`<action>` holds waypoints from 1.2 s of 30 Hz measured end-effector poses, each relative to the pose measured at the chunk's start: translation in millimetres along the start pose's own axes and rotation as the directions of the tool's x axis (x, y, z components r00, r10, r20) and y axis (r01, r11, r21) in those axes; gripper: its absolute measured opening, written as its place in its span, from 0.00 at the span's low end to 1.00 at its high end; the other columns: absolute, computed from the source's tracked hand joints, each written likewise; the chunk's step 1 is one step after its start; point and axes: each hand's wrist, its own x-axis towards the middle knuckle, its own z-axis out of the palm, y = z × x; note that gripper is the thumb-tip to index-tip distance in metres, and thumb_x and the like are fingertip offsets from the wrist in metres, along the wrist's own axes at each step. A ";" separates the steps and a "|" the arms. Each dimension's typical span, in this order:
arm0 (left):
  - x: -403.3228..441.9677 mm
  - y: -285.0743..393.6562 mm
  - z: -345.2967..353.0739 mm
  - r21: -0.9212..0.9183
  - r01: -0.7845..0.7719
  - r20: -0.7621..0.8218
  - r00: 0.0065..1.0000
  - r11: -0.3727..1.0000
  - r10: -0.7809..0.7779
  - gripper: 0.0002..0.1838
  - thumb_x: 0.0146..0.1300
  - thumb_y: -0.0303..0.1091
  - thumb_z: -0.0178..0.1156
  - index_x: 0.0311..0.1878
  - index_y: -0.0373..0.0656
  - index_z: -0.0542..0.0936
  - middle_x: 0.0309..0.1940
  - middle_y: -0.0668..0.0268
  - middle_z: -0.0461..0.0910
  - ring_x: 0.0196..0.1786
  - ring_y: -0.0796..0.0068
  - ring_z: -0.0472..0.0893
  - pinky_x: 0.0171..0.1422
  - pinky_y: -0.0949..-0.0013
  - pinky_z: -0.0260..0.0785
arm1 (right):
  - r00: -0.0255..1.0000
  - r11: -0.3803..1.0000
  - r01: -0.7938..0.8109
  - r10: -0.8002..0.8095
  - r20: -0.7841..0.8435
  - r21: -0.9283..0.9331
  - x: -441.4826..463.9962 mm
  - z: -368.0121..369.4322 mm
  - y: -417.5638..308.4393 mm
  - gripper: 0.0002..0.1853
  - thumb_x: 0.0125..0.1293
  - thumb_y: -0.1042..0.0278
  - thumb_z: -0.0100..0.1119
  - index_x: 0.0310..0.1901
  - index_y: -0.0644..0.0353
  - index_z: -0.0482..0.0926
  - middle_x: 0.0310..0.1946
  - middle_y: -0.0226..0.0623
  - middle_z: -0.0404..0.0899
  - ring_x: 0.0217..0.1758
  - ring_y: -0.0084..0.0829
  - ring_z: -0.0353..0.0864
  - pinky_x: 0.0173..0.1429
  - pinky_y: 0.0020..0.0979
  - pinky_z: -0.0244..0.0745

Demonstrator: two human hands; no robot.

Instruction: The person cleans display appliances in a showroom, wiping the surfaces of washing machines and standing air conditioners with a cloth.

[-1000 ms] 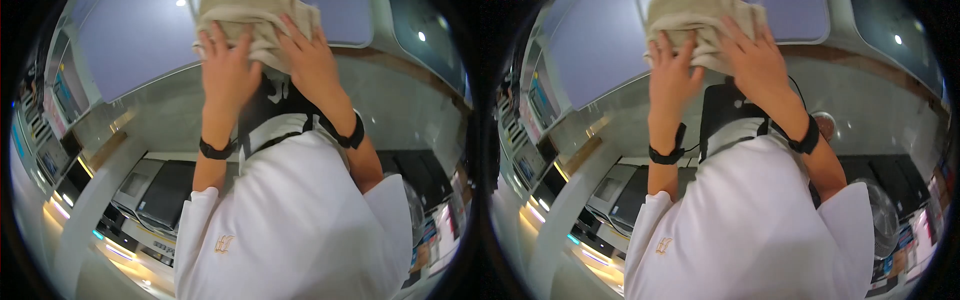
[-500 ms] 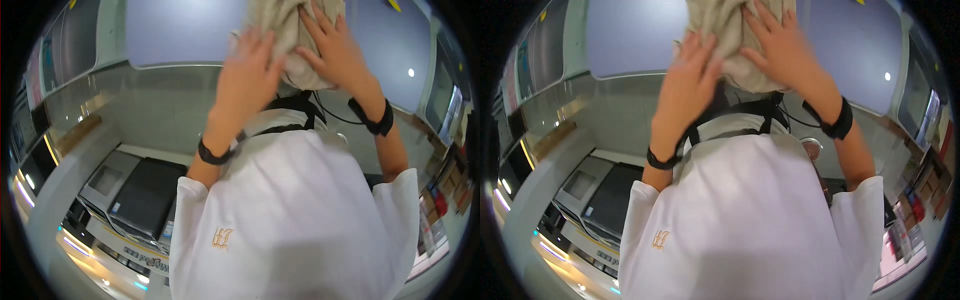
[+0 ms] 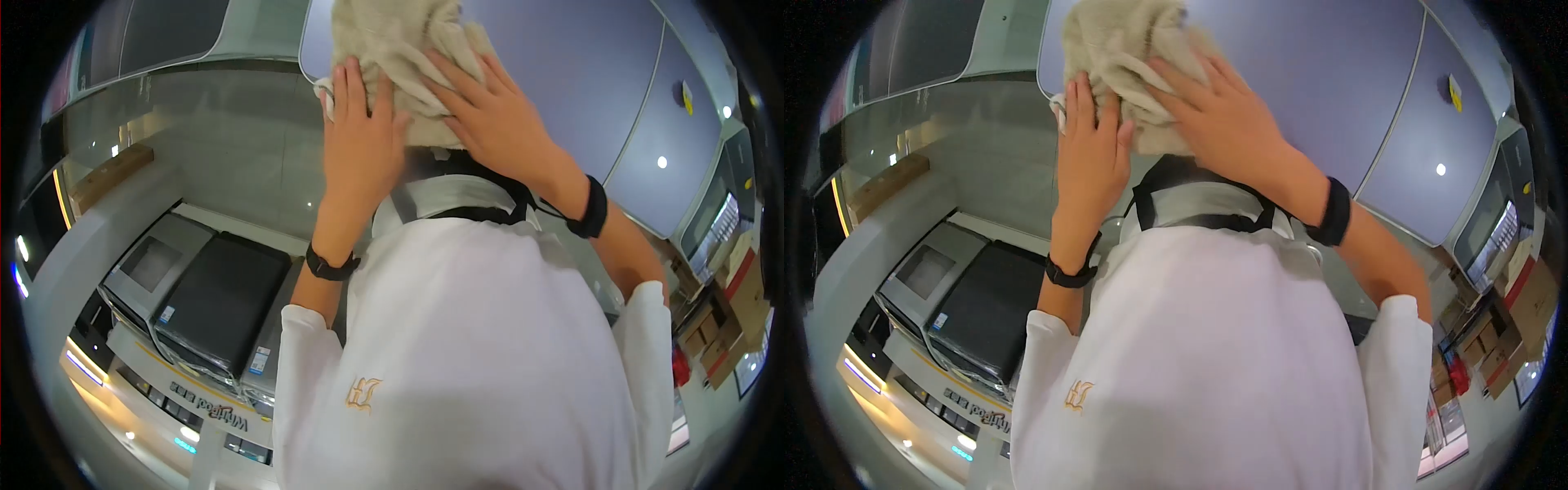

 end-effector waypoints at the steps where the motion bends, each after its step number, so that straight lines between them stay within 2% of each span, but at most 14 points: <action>1: 2.0 3.6 -2.7 -0.002 0.006 0.015 1.000 1.000 -0.006 0.31 0.74 0.43 0.58 0.75 0.39 0.71 0.79 0.37 0.58 0.82 0.35 0.57 0.81 0.33 0.53 | 1.000 0.999 -0.008 0.008 0.004 -0.047 -5.0 -5.3 13.5 0.31 0.71 0.60 0.60 0.74 0.55 0.71 0.80 0.42 0.63 0.78 0.55 0.66 0.82 0.56 0.58; 5: 49.5 -9.7 -2.9 0.064 -0.139 -0.018 0.990 0.988 0.140 0.29 0.77 0.44 0.53 0.77 0.43 0.69 0.78 0.34 0.58 0.81 0.31 0.56 0.80 0.35 0.55 | 0.993 0.948 0.055 -0.018 0.121 -0.313 0.0 -22.9 104.4 0.21 0.72 0.63 0.56 0.62 0.65 0.79 0.76 0.50 0.68 0.78 0.48 0.67 0.79 0.59 0.59; 8: 131.5 -36.5 23.1 0.011 -0.195 -0.159 0.968 0.981 0.194 0.35 0.74 0.51 0.55 0.75 0.37 0.69 0.72 0.28 0.65 0.75 0.25 0.62 0.76 0.29 0.58 | 0.987 0.904 0.079 -0.013 0.158 -0.419 52.6 -37.1 144.1 0.27 0.72 0.62 0.51 0.66 0.72 0.75 0.74 0.63 0.67 0.78 0.58 0.65 0.80 0.60 0.59; 9: 159.9 -38.8 25.4 0.211 -0.239 -0.002 0.969 0.948 0.245 0.34 0.74 0.50 0.54 0.75 0.36 0.69 0.70 0.28 0.67 0.75 0.27 0.63 0.75 0.29 0.59 | 0.982 0.923 0.013 0.060 0.179 -0.385 81.9 -40.9 156.5 0.26 0.73 0.63 0.50 0.66 0.72 0.76 0.71 0.64 0.70 0.76 0.60 0.68 0.80 0.61 0.59; 11: 217.4 -40.9 19.4 0.302 -0.171 0.122 0.983 0.938 0.140 0.31 0.75 0.48 0.54 0.74 0.39 0.70 0.71 0.29 0.66 0.76 0.26 0.62 0.76 0.30 0.59 | 0.940 0.851 -0.215 0.048 -0.337 -0.479 114.5 5.7 172.9 0.25 0.74 0.64 0.48 0.64 0.73 0.76 0.64 0.65 0.76 0.69 0.67 0.73 0.77 0.66 0.59; 13: 238.7 -34.0 29.1 0.047 0.087 0.171 0.981 0.995 -0.094 0.28 0.74 0.44 0.56 0.73 0.45 0.72 0.75 0.29 0.60 0.78 0.22 0.56 0.78 0.33 0.58 | 0.905 0.900 -0.149 -0.043 -0.423 -0.409 111.2 7.2 152.1 0.23 0.75 0.65 0.47 0.64 0.71 0.77 0.59 0.66 0.80 0.62 0.68 0.79 0.72 0.64 0.66; 15: 216.6 0.5 25.8 0.063 0.003 0.157 0.988 0.998 -0.013 0.26 0.73 0.45 0.56 0.71 0.45 0.74 0.74 0.26 0.59 0.77 0.18 0.55 0.78 0.32 0.58 | 0.975 0.893 0.063 0.040 0.218 -0.445 83.6 -42.6 110.2 0.18 0.73 0.63 0.54 0.56 0.66 0.81 0.74 0.53 0.69 0.77 0.48 0.68 0.79 0.59 0.60; 17: 167.0 27.3 38.6 0.064 -0.115 0.071 0.991 0.991 0.111 0.27 0.73 0.45 0.57 0.70 0.43 0.73 0.73 0.24 0.58 0.76 0.18 0.56 0.77 0.28 0.55 | 0.980 0.860 0.050 0.057 0.193 -0.508 43.5 -51.5 93.4 0.24 0.74 0.59 0.56 0.69 0.57 0.76 0.77 0.38 0.67 0.78 0.50 0.66 0.82 0.55 0.58; 20: 102.2 68.7 35.9 -0.001 -0.173 0.056 0.983 0.985 0.173 0.29 0.73 0.48 0.56 0.72 0.44 0.72 0.74 0.23 0.57 0.76 0.19 0.56 0.77 0.24 0.52 | 0.981 0.990 -0.056 0.030 -0.191 -0.133 -33.0 -22.5 111.3 0.23 0.72 0.60 0.58 0.66 0.57 0.78 0.76 0.43 0.69 0.76 0.52 0.68 0.80 0.55 0.61; 24: 94.6 96.3 39.0 0.128 -0.164 0.063 0.986 0.978 0.157 0.27 0.75 0.47 0.55 0.73 0.46 0.73 0.71 0.20 0.57 0.74 0.16 0.59 0.78 0.33 0.58 | 0.969 0.978 -0.199 0.185 -0.164 -0.069 -86.4 -38.7 159.0 0.23 0.68 0.63 0.61 0.65 0.52 0.80 0.77 0.38 0.68 0.75 0.56 0.69 0.80 0.53 0.64; 27: 157.7 85.3 58.5 0.035 -0.263 0.128 0.958 0.964 0.257 0.31 0.75 0.50 0.56 0.77 0.51 0.70 0.72 0.21 0.59 0.75 0.19 0.60 0.76 0.31 0.59 | 0.940 0.949 -0.282 0.303 -0.158 0.144 -66.6 -74.6 203.7 0.22 0.75 0.65 0.47 0.64 0.67 0.77 0.59 0.64 0.80 0.60 0.63 0.80 0.69 0.56 0.73; 30: 185.5 121.6 36.1 0.070 -0.156 0.169 0.975 0.985 0.143 0.30 0.76 0.51 0.52 0.73 0.41 0.72 0.70 0.30 0.68 0.73 0.26 0.65 0.75 0.31 0.61 | 0.939 0.983 -0.178 0.181 -0.292 0.038 -49.9 -72.7 236.1 0.21 0.74 0.64 0.50 0.64 0.64 0.77 0.53 0.61 0.82 0.56 0.60 0.83 0.64 0.51 0.77; 33: 163.2 122.5 62.0 0.130 -0.197 0.041 0.980 0.972 0.193 0.31 0.76 0.52 0.53 0.75 0.46 0.71 0.68 0.25 0.66 0.71 0.21 0.66 0.74 0.34 0.63 | 0.907 0.905 -0.421 0.421 0.009 0.058 -64.5 -82.6 187.2 0.21 0.74 0.62 0.54 0.63 0.63 0.78 0.58 0.57 0.81 0.57 0.60 0.82 0.64 0.50 0.77; 36: 114.7 149.3 67.8 0.155 -0.250 -0.021 0.966 0.956 0.257 0.31 0.77 0.53 0.54 0.77 0.50 0.70 0.66 0.20 0.64 0.69 0.17 0.67 0.74 0.37 0.65 | 0.921 0.951 -0.302 0.309 -0.237 0.063 -120.2 -65.9 149.2 0.19 0.74 0.62 0.55 0.61 0.62 0.79 0.67 0.55 0.76 0.61 0.59 0.79 0.66 0.51 0.76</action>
